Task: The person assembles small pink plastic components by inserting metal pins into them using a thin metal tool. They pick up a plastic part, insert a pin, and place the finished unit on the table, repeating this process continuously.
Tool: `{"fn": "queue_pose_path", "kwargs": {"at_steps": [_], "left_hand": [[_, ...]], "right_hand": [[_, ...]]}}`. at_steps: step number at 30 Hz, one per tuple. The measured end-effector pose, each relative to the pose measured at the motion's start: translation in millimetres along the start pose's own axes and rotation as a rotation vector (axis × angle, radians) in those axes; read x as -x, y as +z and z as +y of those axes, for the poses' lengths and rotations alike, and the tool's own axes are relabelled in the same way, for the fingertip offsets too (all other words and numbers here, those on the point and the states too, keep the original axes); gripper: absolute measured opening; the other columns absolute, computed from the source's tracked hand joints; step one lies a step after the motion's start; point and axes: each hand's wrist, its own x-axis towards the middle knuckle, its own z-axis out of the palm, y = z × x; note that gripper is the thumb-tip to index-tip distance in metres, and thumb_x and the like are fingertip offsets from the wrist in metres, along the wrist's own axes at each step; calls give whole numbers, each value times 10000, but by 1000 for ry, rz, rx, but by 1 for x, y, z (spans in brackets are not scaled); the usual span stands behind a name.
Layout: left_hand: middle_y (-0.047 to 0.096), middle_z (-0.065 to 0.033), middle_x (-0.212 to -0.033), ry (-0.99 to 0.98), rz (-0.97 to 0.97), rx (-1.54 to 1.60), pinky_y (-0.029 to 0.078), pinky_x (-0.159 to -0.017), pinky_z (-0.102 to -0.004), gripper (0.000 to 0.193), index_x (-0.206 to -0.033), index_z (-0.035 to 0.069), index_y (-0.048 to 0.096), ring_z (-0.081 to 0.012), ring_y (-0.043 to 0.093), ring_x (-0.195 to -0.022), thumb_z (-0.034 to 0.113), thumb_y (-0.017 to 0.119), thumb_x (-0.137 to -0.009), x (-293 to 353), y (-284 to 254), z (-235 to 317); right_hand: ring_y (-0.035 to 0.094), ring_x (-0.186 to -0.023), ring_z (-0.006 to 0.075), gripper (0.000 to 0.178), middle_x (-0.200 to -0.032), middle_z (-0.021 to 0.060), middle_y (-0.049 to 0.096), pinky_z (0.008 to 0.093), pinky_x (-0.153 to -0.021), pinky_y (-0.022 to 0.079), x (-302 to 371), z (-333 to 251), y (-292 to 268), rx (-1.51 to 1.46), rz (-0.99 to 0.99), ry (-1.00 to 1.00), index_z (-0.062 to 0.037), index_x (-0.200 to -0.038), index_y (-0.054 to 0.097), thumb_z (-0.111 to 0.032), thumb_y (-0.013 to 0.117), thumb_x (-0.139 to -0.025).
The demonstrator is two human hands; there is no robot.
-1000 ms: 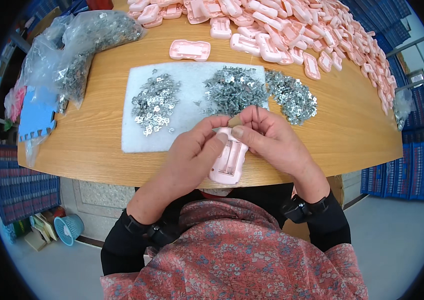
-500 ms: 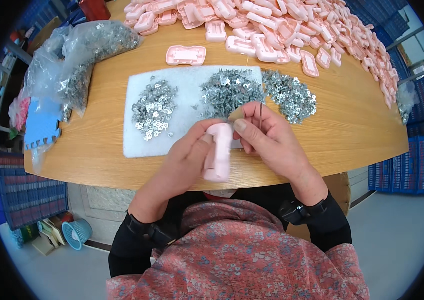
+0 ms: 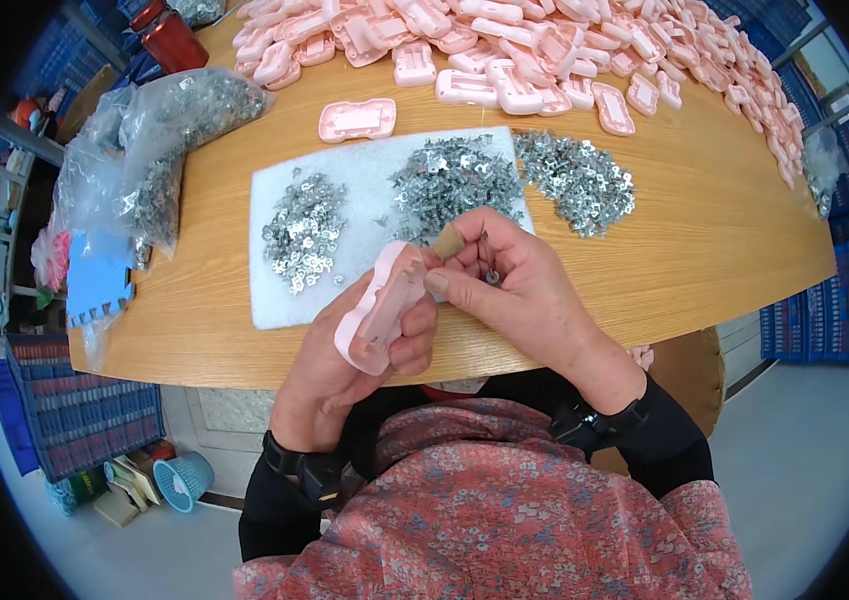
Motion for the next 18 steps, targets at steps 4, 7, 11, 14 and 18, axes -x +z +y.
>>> {"fn": "queue_pose_path", "kwargs": {"at_steps": [4,7,11,14,18], "left_hand": [[478,-21,-807,-36,-23,-39,335,-526,-256,380,-1340,113,485,-112,427,-604,336,371,-1053,-1,3,2],[476,-23,-805,-90,-83,15,323,-512,-254,376,-1332,119,490,-107,413,-591,340,387,-1046,1,-5,1],[474,-28,-796,-78,-82,49,319,-509,-259,381,-1328,115,490,-104,398,-571,341,425,-1028,4,-15,-2],[477,-33,-792,-102,-106,76,319,-505,-255,437,-1362,79,468,-102,395,-554,347,454,-1017,8,-18,-3],[525,-42,-831,-99,-13,-267,367,-508,-239,525,-1423,18,418,-116,474,-564,341,491,-1016,21,-1,6]], "right_hand": [[455,-679,27,269,-734,-46,518,207,-625,412,0,4,-2,111,17,-22,-15,-1021,585,-156,752,-864],[444,-668,27,279,-703,-50,496,207,-610,402,-7,11,-7,71,-24,51,-16,-994,596,-171,772,-844],[439,-661,29,250,-697,-58,491,211,-601,395,-7,8,-7,74,-45,120,-16,-952,616,-174,775,-840],[446,-660,35,236,-714,-56,505,219,-604,402,-4,-4,-10,189,-22,138,-16,-950,627,-172,769,-845],[444,-672,38,238,-749,-36,529,218,-616,416,-2,-4,-23,236,32,100,-7,-974,628,-159,761,-848]]}}
